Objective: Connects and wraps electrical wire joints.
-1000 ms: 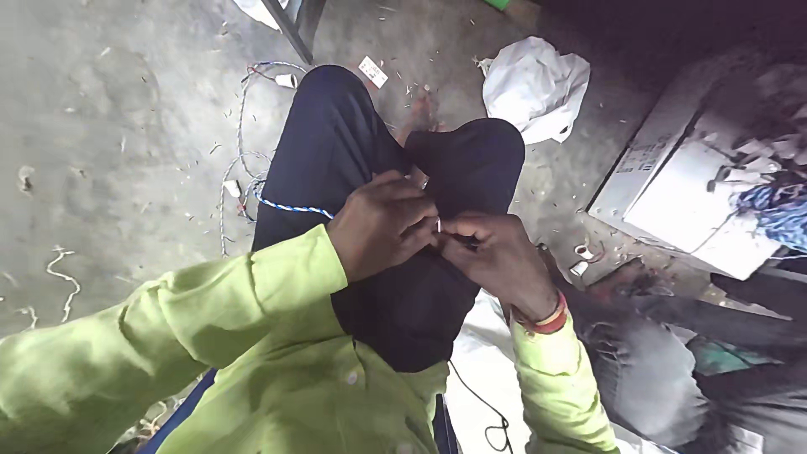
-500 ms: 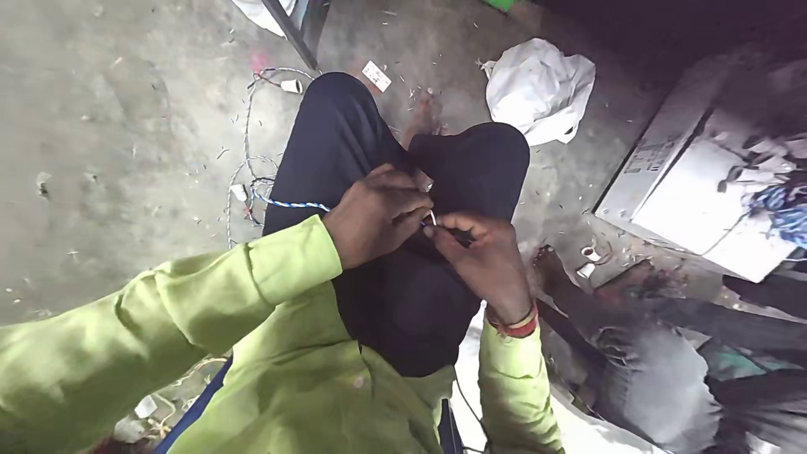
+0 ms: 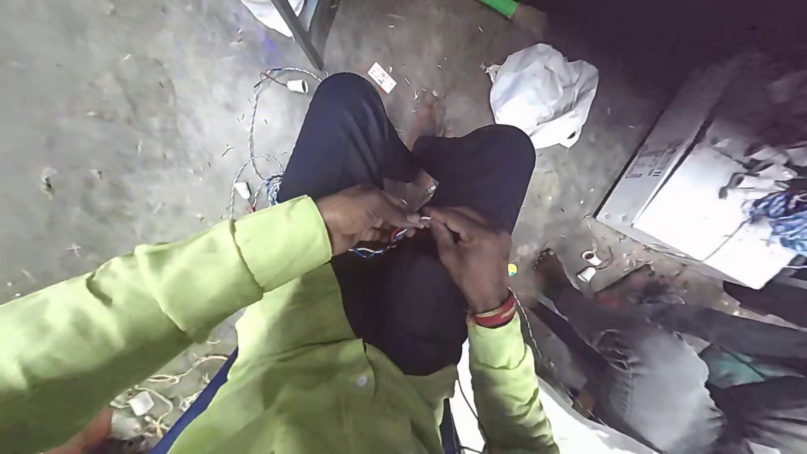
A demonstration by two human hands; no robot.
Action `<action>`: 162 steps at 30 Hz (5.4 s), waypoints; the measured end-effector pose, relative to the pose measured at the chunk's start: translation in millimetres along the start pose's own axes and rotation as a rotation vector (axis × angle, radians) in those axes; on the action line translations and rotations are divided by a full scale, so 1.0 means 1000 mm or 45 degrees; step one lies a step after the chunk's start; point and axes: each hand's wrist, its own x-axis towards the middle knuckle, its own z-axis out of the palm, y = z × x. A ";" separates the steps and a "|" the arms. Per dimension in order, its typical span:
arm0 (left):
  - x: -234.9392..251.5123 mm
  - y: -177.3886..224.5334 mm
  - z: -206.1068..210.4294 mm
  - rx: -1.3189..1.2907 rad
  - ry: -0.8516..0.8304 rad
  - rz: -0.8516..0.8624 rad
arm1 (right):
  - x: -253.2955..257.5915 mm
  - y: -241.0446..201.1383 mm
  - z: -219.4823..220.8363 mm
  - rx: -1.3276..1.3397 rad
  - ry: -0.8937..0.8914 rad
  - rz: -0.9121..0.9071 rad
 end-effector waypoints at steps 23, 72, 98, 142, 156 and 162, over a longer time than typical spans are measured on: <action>0.005 -0.027 0.007 1.087 0.293 0.943 | -0.003 -0.008 -0.008 0.134 -0.146 0.058; 0.004 -0.020 0.013 1.218 0.459 1.409 | 0.009 0.013 -0.024 0.717 -0.326 0.217; 0.010 -0.031 0.011 1.134 0.434 1.224 | -0.008 0.011 0.006 0.183 0.167 -0.208; 0.003 -0.032 0.006 1.251 0.568 1.214 | -0.011 0.004 -0.003 0.241 0.055 -0.020; -0.021 -0.035 -0.086 1.599 0.291 1.189 | 0.004 0.028 -0.048 0.579 0.094 0.039; -0.021 -0.019 -0.057 0.957 0.044 0.941 | 0.006 0.039 -0.065 0.535 -0.016 0.014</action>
